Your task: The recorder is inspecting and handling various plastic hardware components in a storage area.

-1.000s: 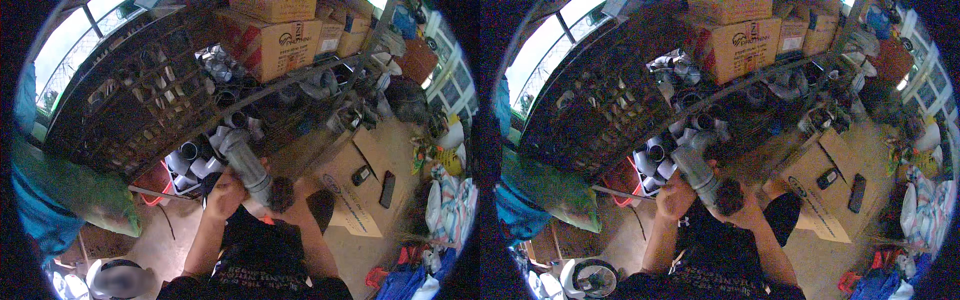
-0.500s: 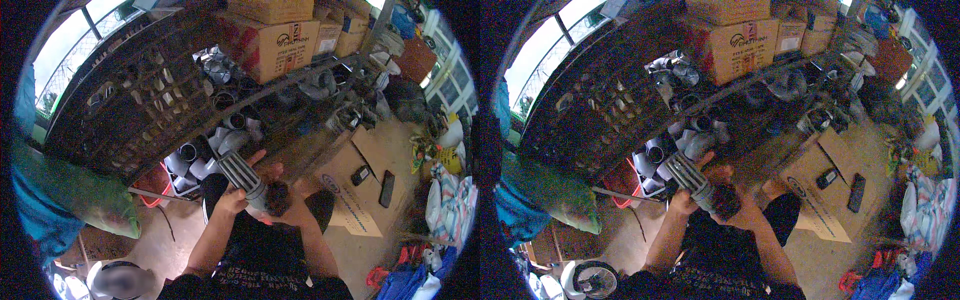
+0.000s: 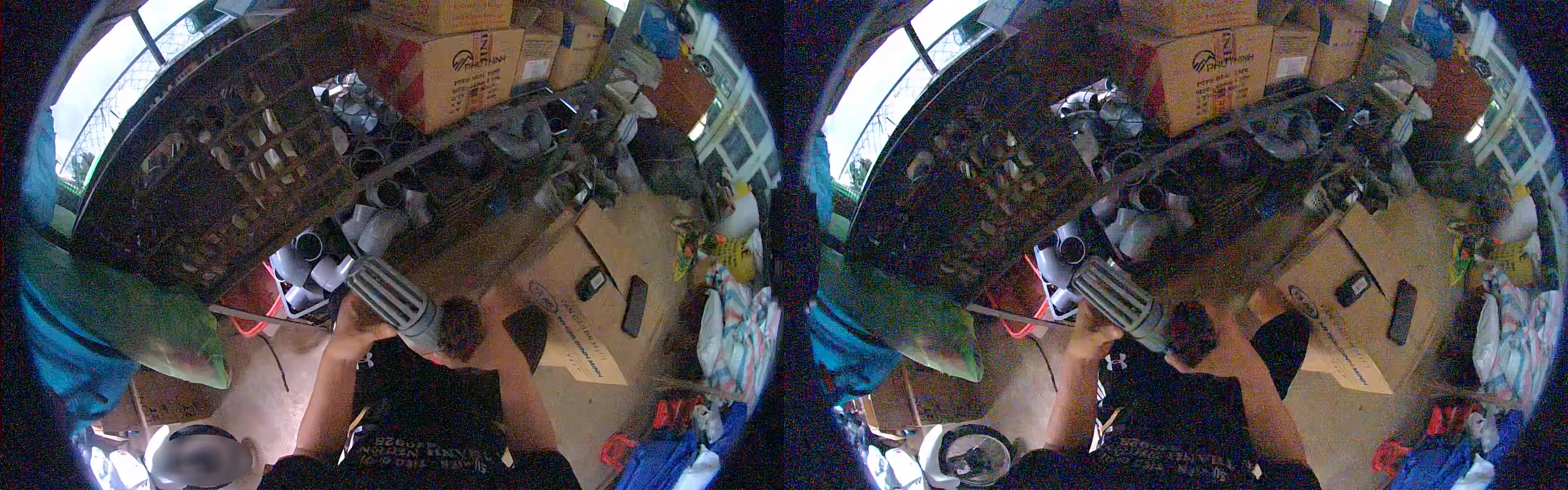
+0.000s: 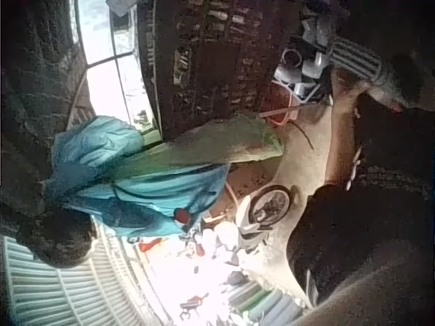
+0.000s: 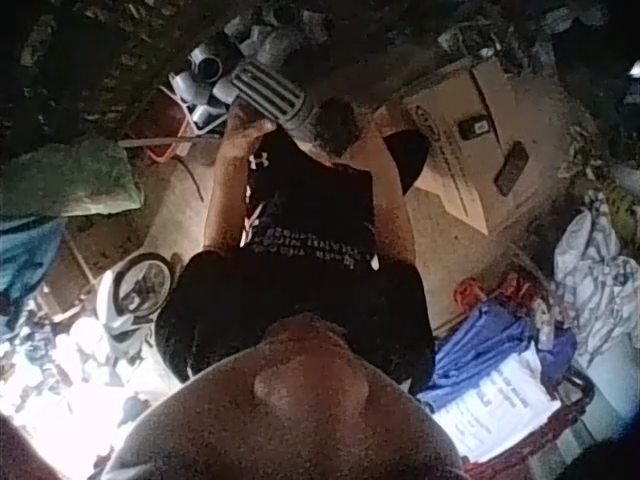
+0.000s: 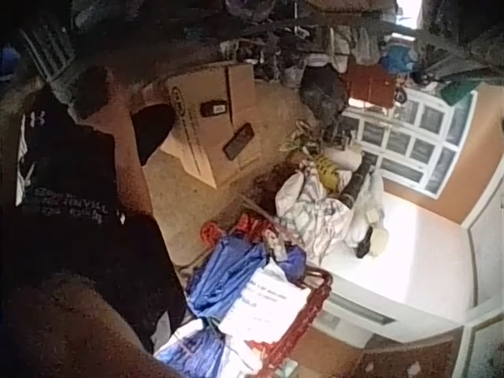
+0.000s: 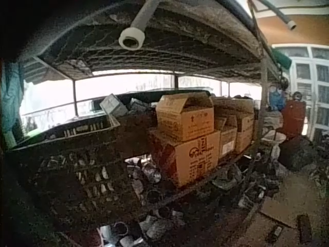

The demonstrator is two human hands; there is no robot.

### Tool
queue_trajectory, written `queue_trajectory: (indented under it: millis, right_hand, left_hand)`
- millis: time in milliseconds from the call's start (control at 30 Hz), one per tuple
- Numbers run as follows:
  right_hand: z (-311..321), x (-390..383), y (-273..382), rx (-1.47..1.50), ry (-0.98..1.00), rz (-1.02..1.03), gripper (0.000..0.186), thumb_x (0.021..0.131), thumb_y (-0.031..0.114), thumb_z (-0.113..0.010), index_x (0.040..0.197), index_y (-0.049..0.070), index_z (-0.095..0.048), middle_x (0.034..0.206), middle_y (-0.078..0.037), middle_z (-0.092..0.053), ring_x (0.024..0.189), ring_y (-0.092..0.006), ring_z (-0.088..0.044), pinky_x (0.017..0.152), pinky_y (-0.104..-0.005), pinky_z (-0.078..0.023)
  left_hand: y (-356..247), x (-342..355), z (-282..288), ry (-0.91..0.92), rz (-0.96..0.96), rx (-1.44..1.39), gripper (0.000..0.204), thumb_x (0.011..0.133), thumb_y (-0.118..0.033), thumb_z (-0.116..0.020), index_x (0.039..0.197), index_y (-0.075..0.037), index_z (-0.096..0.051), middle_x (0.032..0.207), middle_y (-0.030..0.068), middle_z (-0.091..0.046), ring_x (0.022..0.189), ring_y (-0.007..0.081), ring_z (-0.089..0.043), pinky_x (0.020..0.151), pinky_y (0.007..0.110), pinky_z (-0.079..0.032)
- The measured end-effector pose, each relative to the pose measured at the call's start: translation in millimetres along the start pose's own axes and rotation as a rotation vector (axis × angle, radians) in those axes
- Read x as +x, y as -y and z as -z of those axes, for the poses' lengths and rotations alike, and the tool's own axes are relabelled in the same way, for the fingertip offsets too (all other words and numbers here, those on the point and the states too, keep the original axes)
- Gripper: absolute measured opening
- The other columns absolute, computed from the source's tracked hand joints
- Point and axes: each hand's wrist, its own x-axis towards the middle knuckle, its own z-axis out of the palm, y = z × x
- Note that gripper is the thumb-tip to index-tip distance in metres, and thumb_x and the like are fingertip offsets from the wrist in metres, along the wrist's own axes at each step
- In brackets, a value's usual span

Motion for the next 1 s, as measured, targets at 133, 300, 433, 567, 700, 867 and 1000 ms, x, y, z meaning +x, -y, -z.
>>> queue_trajectory:
  millis: [133,300,433,567,700,867,1000]
  right_hand:
    - [-11.3,2.7,20.2,-0.064,-0.025,0.052,0.083,0.050,0.032,-0.082,0.117,0.005,-0.042,0.112,-0.013,-0.050,0.105,-0.0267,-0.049,0.092,-0.0377,-0.040]
    - [5.7,1.5,8.2,0.077,-0.081,-0.062,0.083,0.051,0.032,-0.082,0.117,0.003,-0.041,0.114,-0.013,-0.049,0.106,-0.0260,-0.048,0.093,-0.0385,-0.037]
    - [22.1,5.2,18.7,0.086,-0.148,-0.122,0.084,0.053,0.034,-0.082,0.118,0.002,-0.041,0.117,-0.012,-0.048,0.109,-0.0263,-0.046,0.096,-0.0391,-0.033]
    - [5.4,11.1,7.8,-0.138,0.044,-0.062,0.081,0.055,0.033,-0.082,0.119,0.004,-0.042,0.117,-0.012,-0.049,0.110,-0.0268,-0.045,0.099,-0.0399,-0.031]
    - [-10.4,10.1,-2.0,0.179,-0.092,-0.051,0.077,0.053,0.029,-0.081,0.117,0.007,-0.045,0.111,-0.009,-0.056,0.102,-0.0240,-0.055,0.089,-0.0365,-0.043]
    - [-8.0,2.9,-15.7,0.066,-0.114,-0.075,0.085,0.047,0.026,-0.084,0.119,0.005,-0.043,0.113,-0.012,-0.054,0.106,-0.0253,-0.052,0.092,-0.0375,-0.041]
    - [-11.1,-3.5,-39.6,-0.016,-0.165,-0.060,0.093,0.041,0.026,-0.085,0.121,0.004,-0.043,0.114,-0.013,-0.054,0.107,-0.0257,-0.052,0.092,-0.0368,-0.040]
  left_hand:
    - [4.2,28.7,-34.8,0.165,-0.044,-0.347,0.107,0.056,-0.054,-0.075,0.135,-0.006,-0.020,0.129,0.0161,-0.039,0.117,0.0300,-0.041,0.099,0.042,-0.031]
    - [-7.7,34.0,-50.4,0.162,0.014,-0.527,0.102,0.063,-0.055,-0.068,0.137,-0.008,-0.017,0.134,0.0203,-0.032,0.123,0.0344,-0.033,0.100,0.045,-0.028]
    - [-6.5,11.2,-28.4,0.060,-0.011,-0.473,0.077,0.074,-0.027,-0.066,0.135,-0.007,-0.024,0.138,0.0160,-0.028,0.125,0.0301,-0.032,0.102,0.044,-0.026]
    - [8.8,8.3,-29.0,-0.108,-0.073,-0.260,0.066,0.077,-0.010,-0.063,0.133,-0.006,-0.027,0.137,0.0121,-0.029,0.122,0.0256,-0.035,0.102,0.041,-0.027]
    - [6.7,17.3,-32.4,-0.258,-0.093,-0.273,0.068,0.075,-0.024,-0.068,0.127,-0.001,-0.032,0.128,0.0113,-0.040,0.118,0.0254,-0.039,0.100,0.040,-0.030]
    - [-2.4,26.1,-33.4,-0.181,0.012,-0.431,0.065,0.075,-0.035,-0.067,0.121,-0.001,-0.037,0.115,0.0108,-0.050,0.104,0.0261,-0.052,0.092,0.045,-0.040]
    - [-6.2,24.7,-40.9,-0.209,0.002,-0.398,0.062,0.075,-0.036,-0.066,0.120,-0.003,-0.040,0.113,0.0114,-0.051,0.104,0.0261,-0.052,0.091,0.048,-0.041]
